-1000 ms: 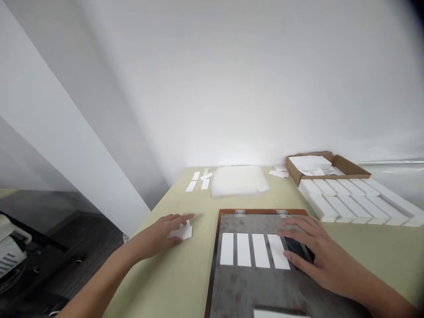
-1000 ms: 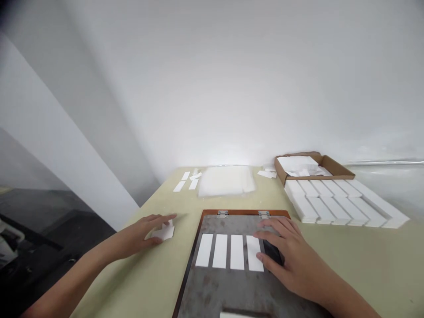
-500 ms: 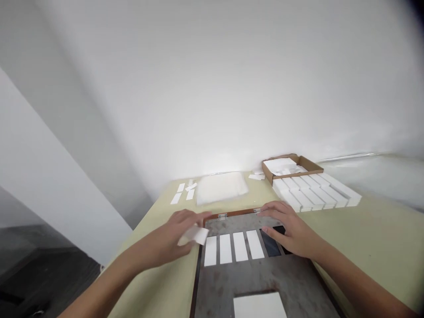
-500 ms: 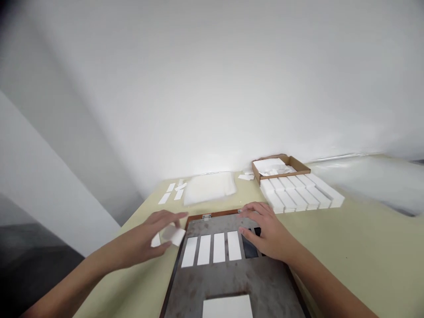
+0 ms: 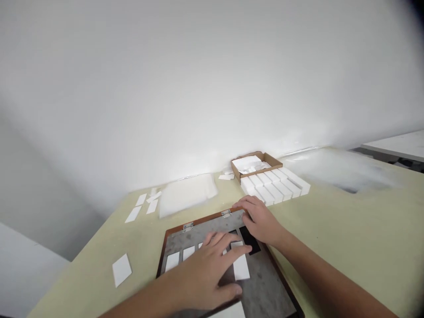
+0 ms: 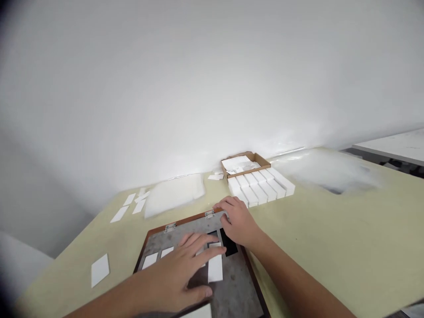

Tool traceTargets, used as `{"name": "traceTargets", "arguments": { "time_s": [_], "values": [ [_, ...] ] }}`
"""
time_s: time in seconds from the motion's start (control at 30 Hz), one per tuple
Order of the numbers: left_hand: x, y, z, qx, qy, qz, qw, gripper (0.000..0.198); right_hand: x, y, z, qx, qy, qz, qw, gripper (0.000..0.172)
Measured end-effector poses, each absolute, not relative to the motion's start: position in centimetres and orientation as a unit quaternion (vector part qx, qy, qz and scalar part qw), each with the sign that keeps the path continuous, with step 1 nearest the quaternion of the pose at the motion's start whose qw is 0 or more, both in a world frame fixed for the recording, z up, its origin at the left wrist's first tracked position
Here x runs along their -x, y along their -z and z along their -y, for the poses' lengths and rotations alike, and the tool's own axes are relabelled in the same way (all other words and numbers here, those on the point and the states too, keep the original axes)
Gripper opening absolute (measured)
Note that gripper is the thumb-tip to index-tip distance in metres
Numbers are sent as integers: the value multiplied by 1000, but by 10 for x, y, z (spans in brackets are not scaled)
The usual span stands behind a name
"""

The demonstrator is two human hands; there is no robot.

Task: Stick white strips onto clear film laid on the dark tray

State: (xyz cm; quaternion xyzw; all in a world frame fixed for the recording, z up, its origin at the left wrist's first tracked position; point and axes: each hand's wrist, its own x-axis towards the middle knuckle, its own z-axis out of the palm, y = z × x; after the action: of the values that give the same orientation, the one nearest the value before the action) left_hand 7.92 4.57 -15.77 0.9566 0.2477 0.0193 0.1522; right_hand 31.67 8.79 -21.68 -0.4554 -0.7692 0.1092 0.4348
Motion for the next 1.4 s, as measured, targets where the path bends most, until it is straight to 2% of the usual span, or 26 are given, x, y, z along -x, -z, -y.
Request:
{"name": "traceTargets", "arguments": {
  "time_s": [0.23,0.77,1.4],
  "values": [
    [-91,181,-45,-937,-56,-314,139,64,-318,210,-84,456,-111,770,433,47],
    [-93,195,-53,-919,-124,-365,79,54,-317,213,-84,455,-114,777,419,39],
    [-98,193,-49,-923,-117,-364,49,38,-317,213,-84,453,-115,780,416,34]
  ]
}}
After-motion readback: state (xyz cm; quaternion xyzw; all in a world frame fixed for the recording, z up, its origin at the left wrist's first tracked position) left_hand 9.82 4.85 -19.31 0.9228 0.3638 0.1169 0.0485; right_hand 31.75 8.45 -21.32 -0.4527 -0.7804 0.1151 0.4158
